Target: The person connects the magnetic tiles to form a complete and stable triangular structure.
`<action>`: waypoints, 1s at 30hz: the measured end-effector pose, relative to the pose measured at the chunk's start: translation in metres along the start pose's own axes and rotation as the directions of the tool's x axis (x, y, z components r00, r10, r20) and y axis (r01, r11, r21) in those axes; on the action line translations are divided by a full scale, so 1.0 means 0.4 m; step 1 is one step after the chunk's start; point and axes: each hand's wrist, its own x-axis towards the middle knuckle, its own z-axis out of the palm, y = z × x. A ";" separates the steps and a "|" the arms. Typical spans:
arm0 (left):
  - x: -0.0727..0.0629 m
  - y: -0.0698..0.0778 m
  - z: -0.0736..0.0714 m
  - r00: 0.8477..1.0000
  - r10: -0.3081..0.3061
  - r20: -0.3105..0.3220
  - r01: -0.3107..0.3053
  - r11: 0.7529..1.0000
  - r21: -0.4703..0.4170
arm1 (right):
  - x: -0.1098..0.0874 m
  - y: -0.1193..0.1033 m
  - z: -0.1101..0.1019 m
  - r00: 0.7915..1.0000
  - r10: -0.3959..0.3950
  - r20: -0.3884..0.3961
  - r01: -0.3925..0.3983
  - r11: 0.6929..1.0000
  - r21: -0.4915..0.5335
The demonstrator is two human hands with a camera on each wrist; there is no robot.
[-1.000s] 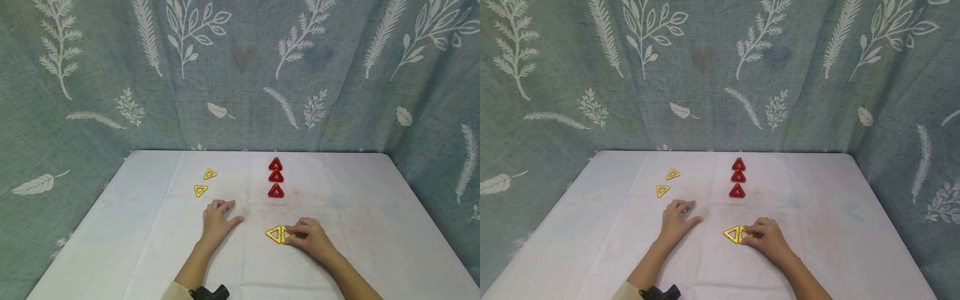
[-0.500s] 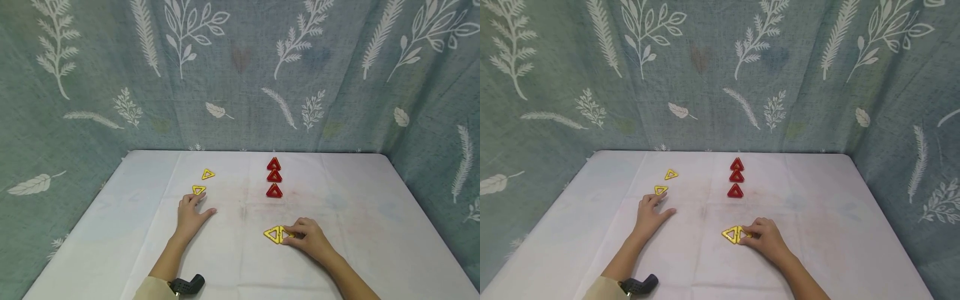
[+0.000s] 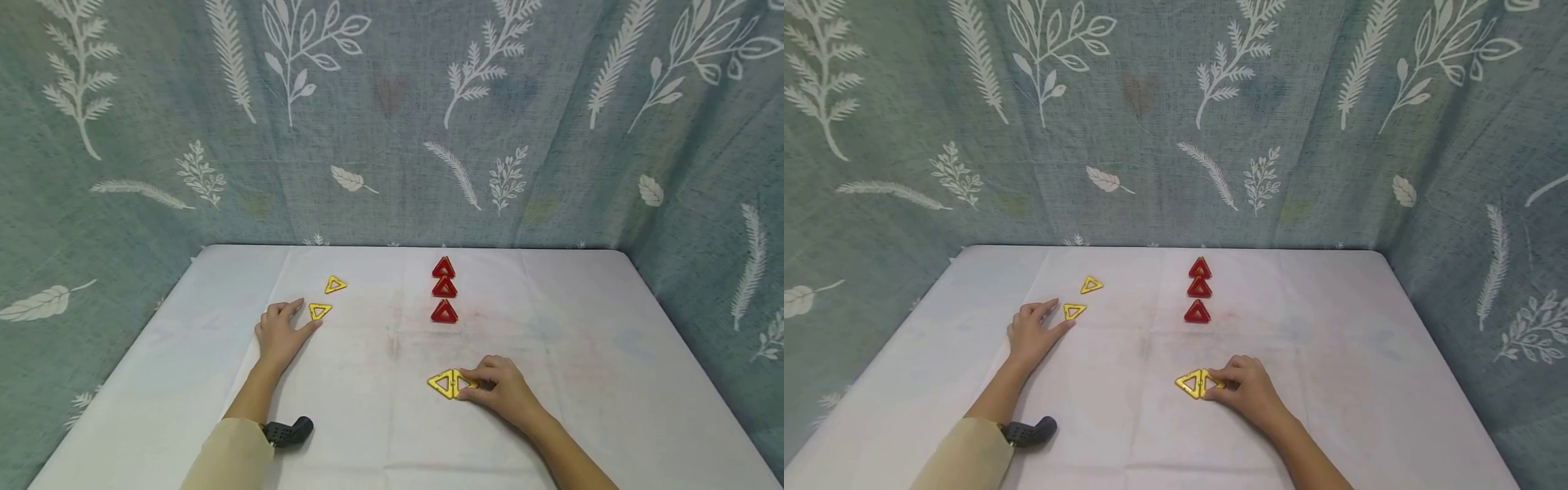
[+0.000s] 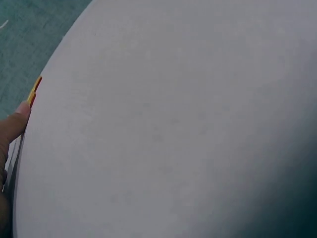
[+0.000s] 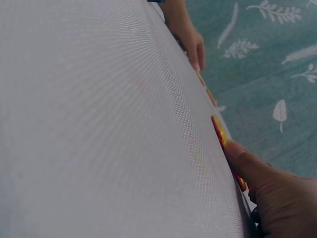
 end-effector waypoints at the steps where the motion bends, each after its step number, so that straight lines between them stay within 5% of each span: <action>1: 0.007 -0.003 -0.001 1.000 0.008 0.011 -0.008 1.000 0.013 | 0.000 0.000 0.001 1.000 0.000 0.000 0.000 1.000 0.001; 10: 0.032 -0.012 -0.008 0.992 0.079 0.095 -0.084 0.995 0.050 | 0.001 0.000 -0.002 1.000 0.001 0.008 -0.001 1.000 -0.008; 22: 0.007 0.011 -0.025 0.979 0.035 0.199 -0.027 0.999 -0.045 | -0.001 -0.001 -0.002 1.000 -0.002 0.008 0.002 1.000 0.019; 30: -0.015 0.031 -0.015 0.984 0.043 0.176 -0.036 0.998 -0.044 | 0.002 -0.004 -0.003 1.000 -0.017 -0.006 0.017 1.000 0.022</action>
